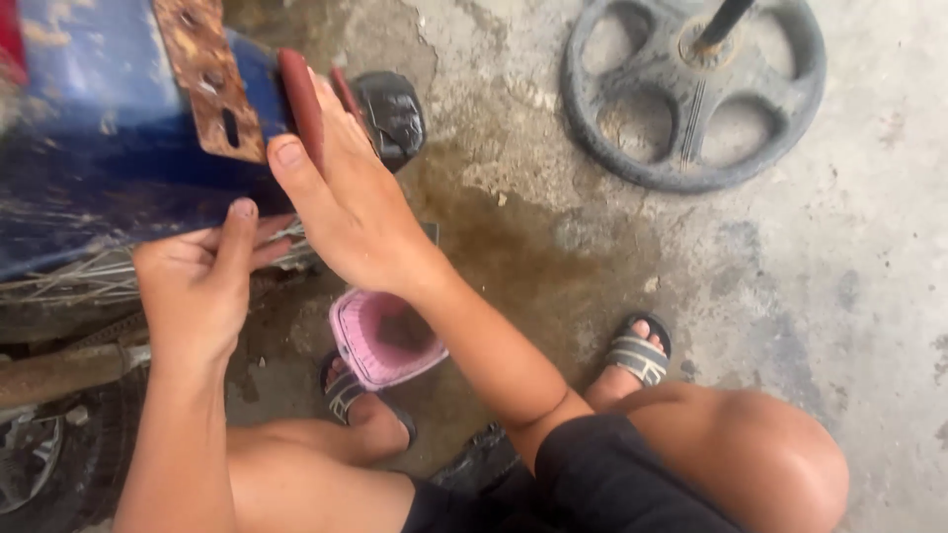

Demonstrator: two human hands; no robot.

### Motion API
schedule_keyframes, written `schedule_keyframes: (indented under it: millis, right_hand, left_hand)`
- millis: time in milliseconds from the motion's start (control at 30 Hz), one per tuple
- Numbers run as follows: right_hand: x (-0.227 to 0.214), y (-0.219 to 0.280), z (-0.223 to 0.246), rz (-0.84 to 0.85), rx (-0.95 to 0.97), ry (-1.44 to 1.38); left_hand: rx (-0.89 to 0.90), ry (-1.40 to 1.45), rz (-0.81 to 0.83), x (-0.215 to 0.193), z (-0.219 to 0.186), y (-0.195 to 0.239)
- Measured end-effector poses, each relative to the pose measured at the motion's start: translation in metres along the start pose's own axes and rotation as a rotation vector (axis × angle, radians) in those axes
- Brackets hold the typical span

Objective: The person sits on the floor and sands the rear fender of a blue motorcycle using a sanding block. They repeatedly dip the sanding block into a pink bucket of water to wet it before continuing to sand the surface.

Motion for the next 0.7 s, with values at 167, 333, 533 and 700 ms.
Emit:
schedule_keyframes:
  millis: [167,333,533,700]
  right_hand:
    - [-0.01,-0.026,-0.018,-0.035,0.169,0.057]
    - [0.001,-0.024,-0.022,-0.082,-0.122,0.136]
    - [0.008,-0.004,-0.018,-0.08,-0.072,0.11]
    - [0.007,-0.01,-0.017,-0.158,-0.134,0.123]
  left_hand:
    - [0.004,0.024,-0.002,-0.001,0.011,0.002]
    - [-0.039,-0.004,-0.015,-0.002,0.004,-0.001]
    - [0.01,-0.003,0.016,-0.001,0.002,0.001]
    - [-0.033,-0.118,0.04,-0.005,0.0,0.008]
Point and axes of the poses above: each hand's wrist, its own y-axis away from the middle knuckle, its own x-axis out of the palm, z = x × y, the point moved 5 cm from there along -y, towards the middle knuckle, and after that the axes turned 5 degrees about -y, right-handed, at the moved point
